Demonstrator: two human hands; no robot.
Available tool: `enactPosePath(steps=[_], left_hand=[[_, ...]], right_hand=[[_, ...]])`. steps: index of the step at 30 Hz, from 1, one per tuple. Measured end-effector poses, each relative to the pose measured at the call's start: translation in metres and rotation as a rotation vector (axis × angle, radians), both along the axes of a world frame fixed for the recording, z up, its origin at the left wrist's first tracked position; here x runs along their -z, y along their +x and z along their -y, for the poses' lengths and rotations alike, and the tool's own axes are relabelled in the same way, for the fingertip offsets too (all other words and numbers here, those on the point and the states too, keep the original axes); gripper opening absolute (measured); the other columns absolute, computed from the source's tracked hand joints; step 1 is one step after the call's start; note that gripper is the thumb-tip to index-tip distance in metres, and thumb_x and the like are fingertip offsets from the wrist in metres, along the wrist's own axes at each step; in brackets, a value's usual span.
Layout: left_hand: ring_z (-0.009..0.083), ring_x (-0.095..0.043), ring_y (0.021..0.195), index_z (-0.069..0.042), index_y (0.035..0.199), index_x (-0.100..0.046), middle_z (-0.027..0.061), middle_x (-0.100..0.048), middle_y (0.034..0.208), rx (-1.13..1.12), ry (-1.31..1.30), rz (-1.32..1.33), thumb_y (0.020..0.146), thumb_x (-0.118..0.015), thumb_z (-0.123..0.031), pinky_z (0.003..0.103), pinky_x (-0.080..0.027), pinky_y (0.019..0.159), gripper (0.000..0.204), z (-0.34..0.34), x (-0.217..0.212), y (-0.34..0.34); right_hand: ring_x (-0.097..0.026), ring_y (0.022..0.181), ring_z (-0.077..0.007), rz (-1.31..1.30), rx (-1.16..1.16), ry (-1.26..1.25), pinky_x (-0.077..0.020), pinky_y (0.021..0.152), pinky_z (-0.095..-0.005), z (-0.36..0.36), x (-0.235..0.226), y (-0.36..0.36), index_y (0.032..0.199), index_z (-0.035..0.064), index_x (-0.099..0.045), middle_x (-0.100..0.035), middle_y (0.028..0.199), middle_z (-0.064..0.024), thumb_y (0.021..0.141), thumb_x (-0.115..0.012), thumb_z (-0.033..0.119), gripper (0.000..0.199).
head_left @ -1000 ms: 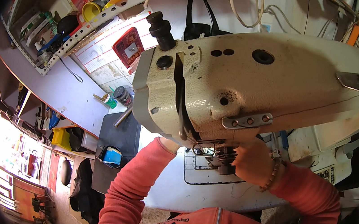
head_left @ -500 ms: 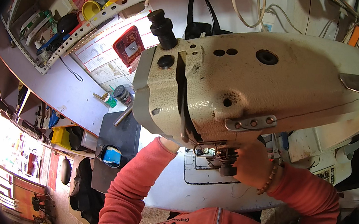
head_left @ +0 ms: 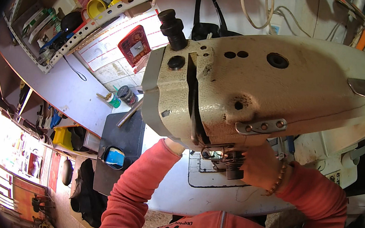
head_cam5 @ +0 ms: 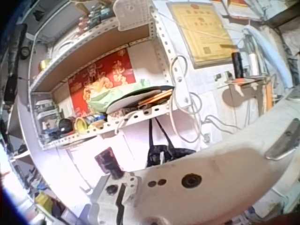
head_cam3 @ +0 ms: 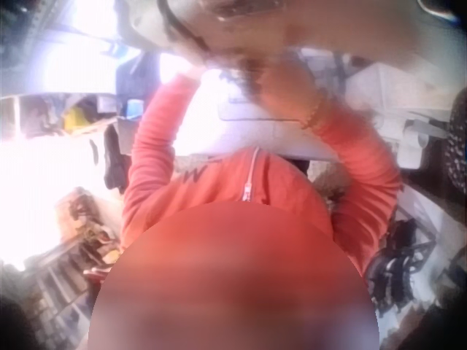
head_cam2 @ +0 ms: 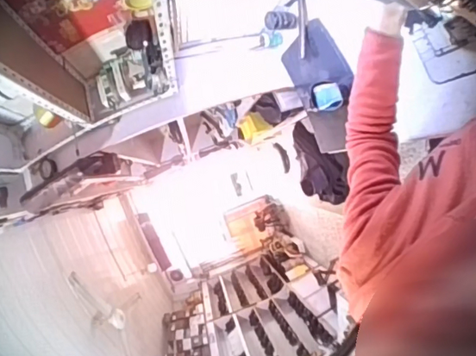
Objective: The person positions a black shoe under a sewing machine and stitches along its edge. They guide the shoe with both hands, pause to adjust the machine, and continue sewing. The shoe remains on the machine bed throughout.
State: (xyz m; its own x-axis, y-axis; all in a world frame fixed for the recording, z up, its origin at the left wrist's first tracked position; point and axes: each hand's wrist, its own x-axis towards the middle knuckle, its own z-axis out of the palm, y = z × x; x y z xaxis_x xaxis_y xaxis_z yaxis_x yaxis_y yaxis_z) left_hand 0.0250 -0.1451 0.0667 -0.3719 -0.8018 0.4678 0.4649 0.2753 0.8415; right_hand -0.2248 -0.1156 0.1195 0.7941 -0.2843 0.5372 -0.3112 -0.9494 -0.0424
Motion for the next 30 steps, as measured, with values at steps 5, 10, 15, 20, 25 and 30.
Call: enactPosePath(steps=[5,10,15,20,25,30], left_hand=[[0.0205,-0.053,0.112,-0.003,0.131,-0.048,0.0093,-0.053,0.128,0.004,-0.001,0.003,0.085,-0.066,-0.005,0.036,-0.044,0.096,0.049,0.000,0.000,-0.001],[0.0207,-0.052,0.113,-0.004,0.132,-0.048,0.0093,-0.053,0.129,0.015,-0.002,0.001,0.085,-0.066,-0.006,0.036,-0.044,0.096,0.050,-0.001,-0.001,-0.003],[0.0209,-0.052,0.114,-0.004,0.132,-0.048,0.0094,-0.052,0.130,0.025,0.008,0.003,0.085,-0.067,-0.006,0.037,-0.044,0.097,0.051,-0.001,0.000,-0.004],[0.0211,-0.052,0.114,-0.004,0.132,-0.047,0.0094,-0.052,0.130,0.050,0.012,0.002,0.085,-0.067,-0.006,0.037,-0.044,0.097,0.052,0.004,0.002,-0.006],[0.0213,-0.052,0.115,-0.004,0.133,-0.047,0.0095,-0.052,0.131,0.071,0.013,-0.002,0.084,-0.067,-0.006,0.037,-0.044,0.098,0.053,0.010,0.004,-0.010],[0.0215,-0.051,0.116,-0.004,0.133,-0.047,0.0095,-0.051,0.131,0.083,0.010,-0.013,0.084,-0.068,-0.006,0.037,-0.044,0.098,0.054,0.014,0.004,-0.010]], right_hand=[[-0.064,0.058,-0.0232,-0.002,-0.022,0.049,-0.0481,0.048,-0.0380,0.001,0.001,0.000,0.060,0.0102,-0.059,-0.059,0.057,-0.0093,0.072,-0.061,0.015,0.013],[-0.064,0.056,-0.0237,0.013,-0.007,0.046,-0.0481,0.049,-0.0376,-0.001,0.002,0.000,0.060,0.0103,-0.059,-0.060,0.057,-0.0098,0.072,-0.061,0.015,0.013],[-0.064,0.059,-0.0231,-0.003,0.008,0.079,-0.0480,0.049,-0.0370,-0.004,0.002,0.000,0.059,0.0109,-0.059,-0.060,0.058,-0.0090,0.070,-0.061,0.015,0.013],[-0.064,0.061,-0.0229,-0.002,-0.003,0.064,-0.0484,0.049,-0.0370,-0.004,0.003,0.000,0.058,0.0116,-0.062,-0.060,0.059,-0.0080,0.069,-0.062,0.016,0.011],[-0.064,0.061,-0.0231,-0.007,-0.002,0.062,-0.0483,0.049,-0.0374,-0.003,0.004,0.001,0.059,0.0124,-0.063,-0.061,0.060,-0.0077,0.069,-0.063,0.017,0.011],[-0.064,0.061,-0.0241,0.026,0.032,0.049,-0.0482,0.050,-0.0385,-0.004,0.006,0.002,0.058,0.0118,-0.063,-0.061,0.061,-0.0075,0.072,-0.064,0.019,0.016]])
